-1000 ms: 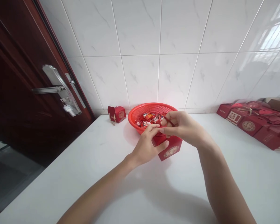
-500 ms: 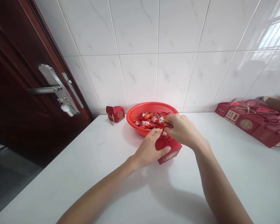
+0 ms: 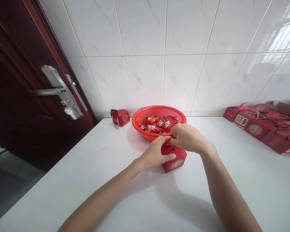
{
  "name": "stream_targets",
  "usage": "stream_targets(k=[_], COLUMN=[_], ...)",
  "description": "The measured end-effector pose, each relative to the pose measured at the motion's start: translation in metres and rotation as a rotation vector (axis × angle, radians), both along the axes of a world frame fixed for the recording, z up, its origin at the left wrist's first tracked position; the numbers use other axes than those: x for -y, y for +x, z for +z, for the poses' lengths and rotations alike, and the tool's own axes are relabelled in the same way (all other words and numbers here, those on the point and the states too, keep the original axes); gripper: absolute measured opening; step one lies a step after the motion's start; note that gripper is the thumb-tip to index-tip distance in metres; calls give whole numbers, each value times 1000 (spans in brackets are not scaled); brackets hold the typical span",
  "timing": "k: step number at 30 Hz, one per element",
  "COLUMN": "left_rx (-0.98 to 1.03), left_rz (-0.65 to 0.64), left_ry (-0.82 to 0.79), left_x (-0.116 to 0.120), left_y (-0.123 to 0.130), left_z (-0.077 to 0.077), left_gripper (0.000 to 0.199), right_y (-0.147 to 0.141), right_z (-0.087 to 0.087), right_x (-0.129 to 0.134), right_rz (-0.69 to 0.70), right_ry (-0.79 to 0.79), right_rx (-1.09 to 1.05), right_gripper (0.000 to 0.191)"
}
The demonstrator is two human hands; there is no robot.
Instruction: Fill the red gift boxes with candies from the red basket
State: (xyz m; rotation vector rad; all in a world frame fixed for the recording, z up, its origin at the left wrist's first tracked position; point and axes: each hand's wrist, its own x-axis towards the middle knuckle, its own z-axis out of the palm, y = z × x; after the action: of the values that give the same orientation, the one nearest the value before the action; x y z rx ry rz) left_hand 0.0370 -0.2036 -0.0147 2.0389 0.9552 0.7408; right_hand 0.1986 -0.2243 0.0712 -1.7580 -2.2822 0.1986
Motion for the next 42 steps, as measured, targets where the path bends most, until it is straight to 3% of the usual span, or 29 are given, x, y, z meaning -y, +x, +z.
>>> stream_targets(k=[7,16,22,30,42], left_rx=[177,192,168,132,203], left_rz=[-44,24,40,96,43], left_ry=[137,447,404,288,121], left_x=[-2,-4,-6,-8,-10], left_y=[-13,-9,-14,-17,-25], left_z=[19,13,18,20,32], left_gripper=[51,20,22,10,23], right_y=[4,-6,-14,-19,8], right_z=[-1,1,-1,-3,7], right_x=[1,6,8,6,3], right_rz=[48,103,68,1,188], right_ry=[3,-40,-41,3,16], right_rx=[-147,-6,110,114,-392], right_gripper=[33,26,25,22,22])
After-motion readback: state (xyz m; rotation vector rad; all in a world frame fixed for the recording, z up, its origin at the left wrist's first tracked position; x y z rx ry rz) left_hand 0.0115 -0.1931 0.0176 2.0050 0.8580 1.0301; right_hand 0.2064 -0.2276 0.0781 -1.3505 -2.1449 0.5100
